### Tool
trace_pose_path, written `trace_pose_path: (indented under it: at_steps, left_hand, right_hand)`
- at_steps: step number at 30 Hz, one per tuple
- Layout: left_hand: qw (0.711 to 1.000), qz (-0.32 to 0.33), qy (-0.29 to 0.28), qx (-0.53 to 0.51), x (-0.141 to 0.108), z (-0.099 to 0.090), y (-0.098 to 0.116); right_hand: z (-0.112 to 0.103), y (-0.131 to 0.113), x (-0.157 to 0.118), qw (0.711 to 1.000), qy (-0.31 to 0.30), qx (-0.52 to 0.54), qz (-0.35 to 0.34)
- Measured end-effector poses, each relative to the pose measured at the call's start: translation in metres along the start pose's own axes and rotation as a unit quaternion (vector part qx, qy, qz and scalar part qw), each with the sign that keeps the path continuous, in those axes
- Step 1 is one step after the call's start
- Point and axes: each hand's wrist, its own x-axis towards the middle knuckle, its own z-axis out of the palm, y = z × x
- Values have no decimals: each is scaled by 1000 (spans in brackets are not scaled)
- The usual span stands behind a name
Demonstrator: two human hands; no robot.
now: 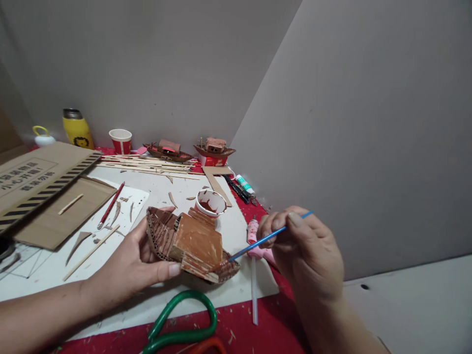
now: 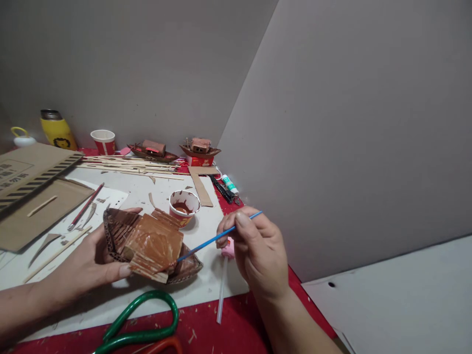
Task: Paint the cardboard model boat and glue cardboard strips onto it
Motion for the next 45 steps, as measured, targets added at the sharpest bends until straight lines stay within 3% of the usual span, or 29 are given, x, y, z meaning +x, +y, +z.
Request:
trace_pose_path:
  at_steps: [37, 45]
  left_hand:
    - [1000, 2, -9, -5, -1, -1, -2]
    - [1000, 2, -11, -11, 0, -2, -5]
  right_hand:
    - [-1, -2, 2, 999, -7, 33, -24]
    - [0, 4, -4, 999, -18, 30, 11]
